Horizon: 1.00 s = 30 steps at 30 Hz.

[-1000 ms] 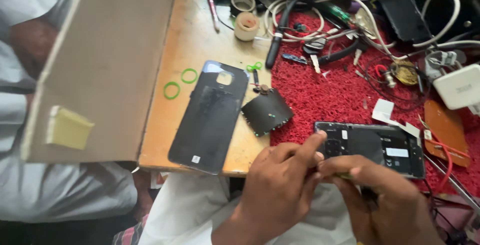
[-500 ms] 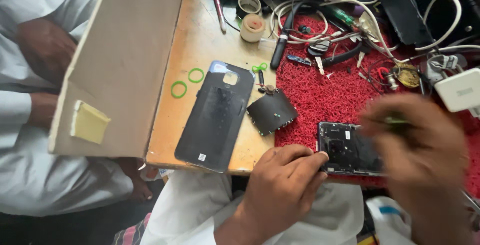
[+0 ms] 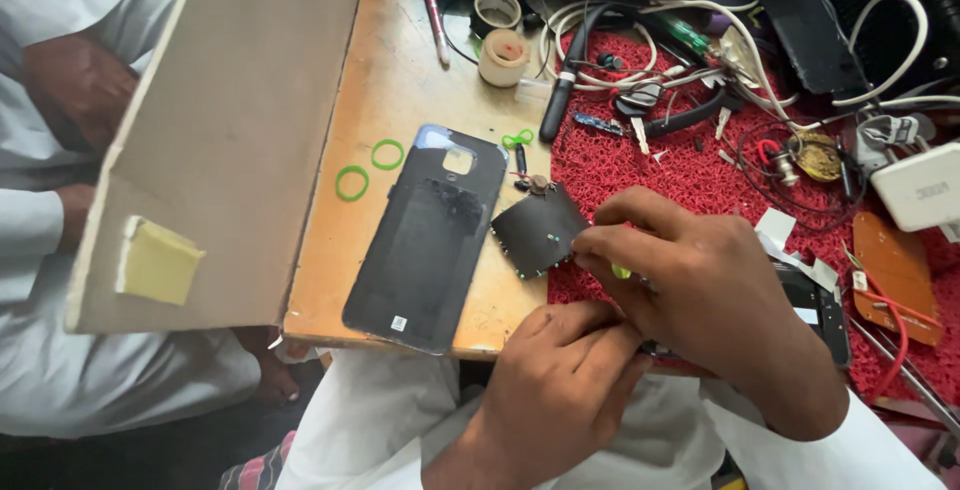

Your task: The person uses a green screwdriver to remove screws from the back of a disassembled smartphone. They carefully unscrew and remove several screws from the phone's internal frame, placing them aside on the workbench.

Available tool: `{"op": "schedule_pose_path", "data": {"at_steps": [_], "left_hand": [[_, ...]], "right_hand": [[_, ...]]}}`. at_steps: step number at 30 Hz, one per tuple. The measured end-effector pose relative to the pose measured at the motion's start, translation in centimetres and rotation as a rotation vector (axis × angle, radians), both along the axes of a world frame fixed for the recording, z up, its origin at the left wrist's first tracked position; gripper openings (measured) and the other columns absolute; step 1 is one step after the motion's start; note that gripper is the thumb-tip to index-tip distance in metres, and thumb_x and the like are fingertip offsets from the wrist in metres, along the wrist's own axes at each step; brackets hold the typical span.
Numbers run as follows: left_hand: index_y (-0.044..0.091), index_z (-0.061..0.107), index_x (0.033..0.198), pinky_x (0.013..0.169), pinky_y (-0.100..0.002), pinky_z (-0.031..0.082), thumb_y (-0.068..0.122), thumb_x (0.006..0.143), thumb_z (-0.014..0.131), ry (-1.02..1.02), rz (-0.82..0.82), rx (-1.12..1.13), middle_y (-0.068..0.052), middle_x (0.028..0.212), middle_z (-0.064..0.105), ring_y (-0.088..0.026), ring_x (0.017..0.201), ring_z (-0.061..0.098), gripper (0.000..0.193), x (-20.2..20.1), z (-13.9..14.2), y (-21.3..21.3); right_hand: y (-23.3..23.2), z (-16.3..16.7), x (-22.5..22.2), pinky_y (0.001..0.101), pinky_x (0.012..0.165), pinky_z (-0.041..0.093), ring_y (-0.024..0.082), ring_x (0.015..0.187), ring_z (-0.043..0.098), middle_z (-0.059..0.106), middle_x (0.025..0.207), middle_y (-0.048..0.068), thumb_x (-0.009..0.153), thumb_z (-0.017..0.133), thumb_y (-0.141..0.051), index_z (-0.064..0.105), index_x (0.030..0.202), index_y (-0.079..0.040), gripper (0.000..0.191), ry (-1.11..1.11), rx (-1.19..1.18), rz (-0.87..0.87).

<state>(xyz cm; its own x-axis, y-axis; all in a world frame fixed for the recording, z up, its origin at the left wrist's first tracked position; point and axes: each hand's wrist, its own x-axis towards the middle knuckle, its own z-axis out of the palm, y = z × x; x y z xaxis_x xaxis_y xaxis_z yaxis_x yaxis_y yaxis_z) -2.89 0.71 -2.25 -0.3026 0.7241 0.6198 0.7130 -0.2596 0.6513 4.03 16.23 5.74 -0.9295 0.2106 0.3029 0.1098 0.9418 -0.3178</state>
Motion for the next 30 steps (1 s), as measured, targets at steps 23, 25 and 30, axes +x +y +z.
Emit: {"op": "schedule_pose_path", "data": {"at_steps": [23,25,30], "left_hand": [[0.002,0.069,0.119,0.093,-0.038,0.052,0.011,0.095,0.074,0.060,0.009,0.008,-0.007,0.109,0.073,-0.022,0.111,0.068,0.026,-0.1,0.0,0.0],[0.003,0.069,0.116,0.093,-0.038,0.052,0.011,0.096,0.074,0.080,0.019,0.022,-0.006,0.110,0.073,-0.023,0.112,0.069,0.023,-0.1,-0.1,0.0],[0.003,0.069,0.104,0.086,-0.040,0.052,0.012,0.093,0.076,0.059,0.027,-0.014,-0.008,0.099,0.071,-0.026,0.104,0.068,0.016,0.1,-0.4,0.2]], "right_hand": [[1.4,1.2,-1.8,0.0359,0.060,0.057,0.025,0.073,0.071,0.070,0.095,0.006,0.081,0.073,-0.007,0.073,0.095,-0.007,0.015,-0.034,-0.144,0.052],[0.7,1.2,-1.2,0.0350,0.057,0.057,0.025,0.069,0.072,0.070,0.094,0.005,0.076,0.076,-0.009,0.074,0.093,-0.008,0.017,-0.069,-0.155,0.011],[-0.1,0.7,-0.5,0.0367,0.053,0.055,0.026,0.063,0.070,0.070,0.092,0.004,0.078,0.079,-0.015,0.074,0.092,-0.008,0.017,-0.076,-0.126,-0.039]]}}
